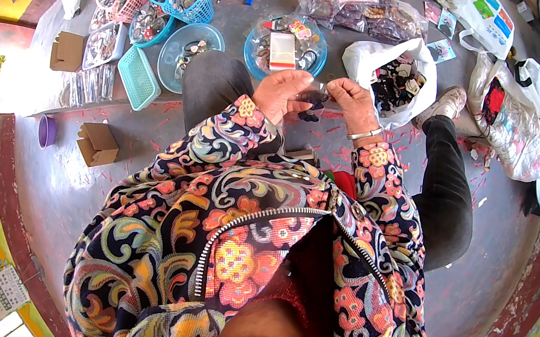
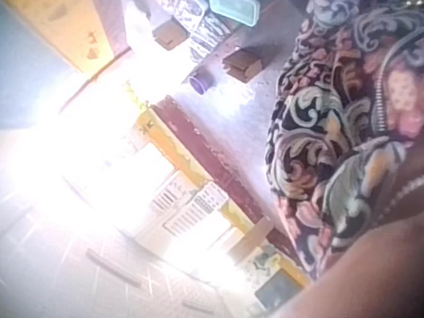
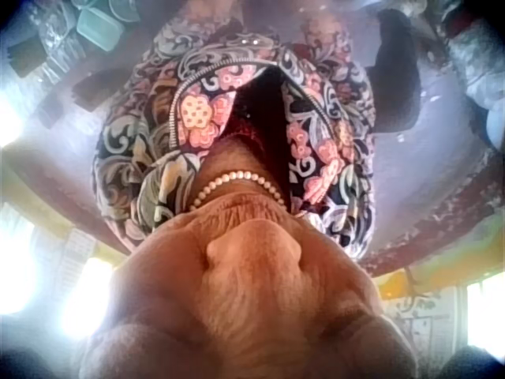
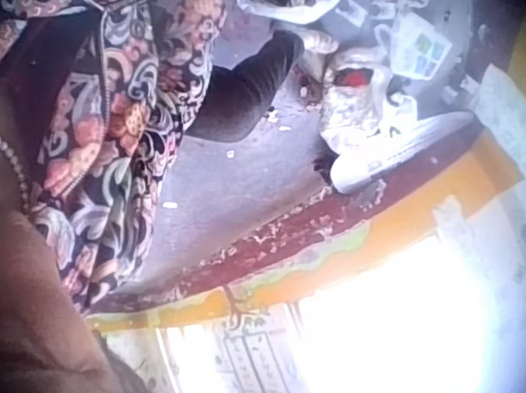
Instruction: The person sits on the floor and sorts through small craft supplies, picking up items from a white bag and placing them into various containers. The person handles small plastic bags, clips, and other miscellaneous items, organizing them into baskets and bowls.
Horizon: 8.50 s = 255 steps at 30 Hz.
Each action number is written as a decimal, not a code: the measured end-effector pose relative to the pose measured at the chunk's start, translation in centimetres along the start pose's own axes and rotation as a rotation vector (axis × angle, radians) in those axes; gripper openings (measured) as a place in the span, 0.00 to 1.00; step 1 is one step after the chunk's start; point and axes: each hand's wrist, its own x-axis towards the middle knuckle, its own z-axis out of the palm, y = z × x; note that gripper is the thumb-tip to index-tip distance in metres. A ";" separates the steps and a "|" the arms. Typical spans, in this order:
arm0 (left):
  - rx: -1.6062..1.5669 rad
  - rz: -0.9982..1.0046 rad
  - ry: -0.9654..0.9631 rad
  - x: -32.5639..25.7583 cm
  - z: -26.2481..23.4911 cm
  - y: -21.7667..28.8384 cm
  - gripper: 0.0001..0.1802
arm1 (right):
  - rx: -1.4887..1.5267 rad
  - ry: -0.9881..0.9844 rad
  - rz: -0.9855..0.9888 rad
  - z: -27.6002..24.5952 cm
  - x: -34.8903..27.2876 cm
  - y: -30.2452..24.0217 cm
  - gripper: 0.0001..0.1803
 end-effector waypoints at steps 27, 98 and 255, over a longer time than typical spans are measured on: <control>0.241 0.064 0.047 0.3 -0.2 -0.8 0.14 | -0.005 -0.001 0.122 0.6 -0.1 -0.2 0.05; 0.109 -0.093 -0.091 0.5 -1.8 -0.9 0.12 | 0.194 0.131 0.230 -0.2 0.1 1.4 0.10; 1.002 0.313 -0.400 0.1 3.6 1.9 0.26 | -0.251 0.130 0.122 -1.7 -0.4 -5.9 0.09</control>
